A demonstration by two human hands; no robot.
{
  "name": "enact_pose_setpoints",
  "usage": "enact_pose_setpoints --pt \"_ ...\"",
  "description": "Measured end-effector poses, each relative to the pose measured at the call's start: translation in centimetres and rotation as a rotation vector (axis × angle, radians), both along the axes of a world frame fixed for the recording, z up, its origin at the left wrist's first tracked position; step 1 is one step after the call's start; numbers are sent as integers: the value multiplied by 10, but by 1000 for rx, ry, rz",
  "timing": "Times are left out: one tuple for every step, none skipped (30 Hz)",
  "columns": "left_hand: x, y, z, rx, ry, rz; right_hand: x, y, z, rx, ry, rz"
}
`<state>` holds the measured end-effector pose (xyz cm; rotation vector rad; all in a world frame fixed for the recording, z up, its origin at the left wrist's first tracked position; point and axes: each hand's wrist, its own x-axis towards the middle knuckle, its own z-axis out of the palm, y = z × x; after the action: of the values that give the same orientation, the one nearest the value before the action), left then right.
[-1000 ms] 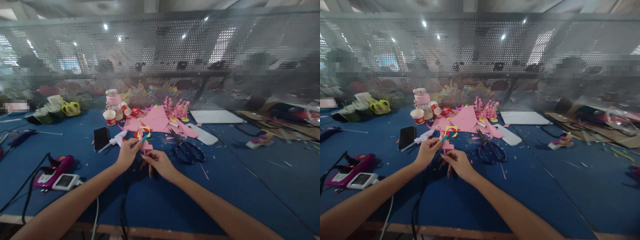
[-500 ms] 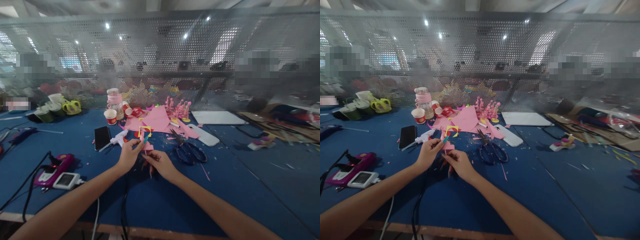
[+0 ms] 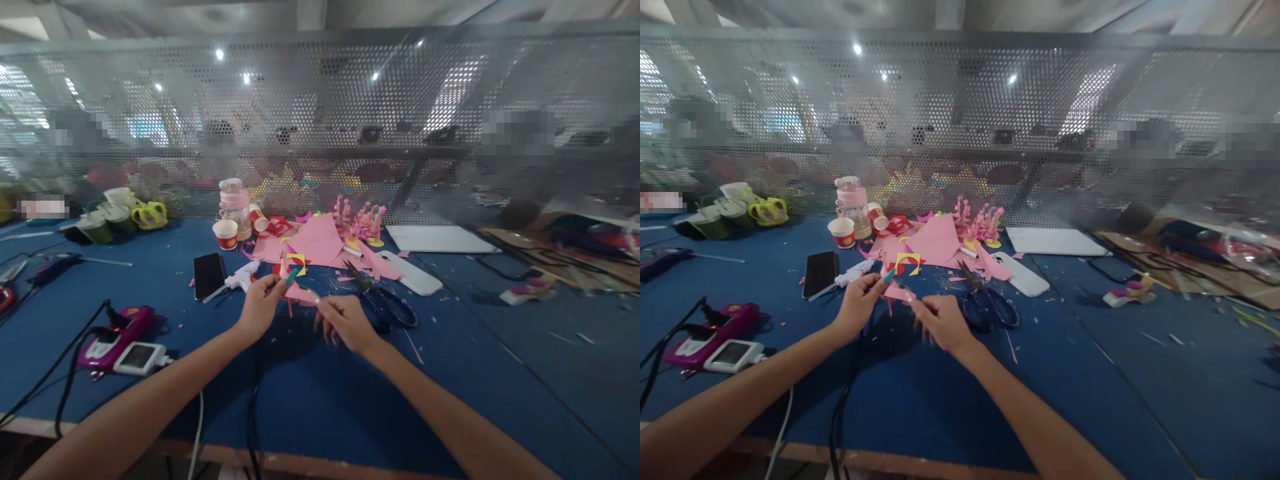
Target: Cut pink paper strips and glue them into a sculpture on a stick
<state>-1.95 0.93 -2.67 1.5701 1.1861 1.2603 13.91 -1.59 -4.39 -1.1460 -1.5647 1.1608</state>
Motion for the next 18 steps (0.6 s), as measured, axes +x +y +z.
enact_pose_setpoints --pt "0 -1 1 6 4 -17 5 2 1 43 13 -66" --pt "1 -1 0 8 13 -42 9 4 3 79 33 -128" --pt "1 -2 0 6 29 -71 11 6 4 117 54 -178" --pt "2 -3 -1 0 53 -100 13 8 5 146 77 -215" --pt "2 -3 -3 -9 77 -126 13 9 6 169 96 -237" --pt "3 -3 -5 -16 99 -146 13 10 6 186 112 -245" --pt "3 -3 -6 -17 116 -160 12 11 6 195 129 -247" --pt "3 -3 -8 -13 125 -166 12 11 6 198 148 -250" --pt "3 -3 -9 -5 124 -160 11 12 5 199 167 -258" --pt "3 -2 -9 6 113 -146 11 13 4 198 188 -272" --pt "2 -2 -9 18 93 -127 11 15 2 193 206 -294" --pt "2 -2 -8 29 69 -107 12 17 -1 184 213 -315" --pt "2 -2 -7 35 43 -90 11 21 -5 171 200 -331" --pt "1 -2 -5 37 19 -77 10 24 -8 164 155 -326" --pt "0 -3 -4 40 -1 -69 8 29 -12 165 84 -293" --pt "0 -3 -2 48 -13 -61 4 33 -15 180 -3 -240" --pt "-1 -4 -1 62 -21 -51 -1 38 -18 208 -98 -153" --pt "-2 -5 1 83 -24 -38 -8 42 -19 217 -140 -85"
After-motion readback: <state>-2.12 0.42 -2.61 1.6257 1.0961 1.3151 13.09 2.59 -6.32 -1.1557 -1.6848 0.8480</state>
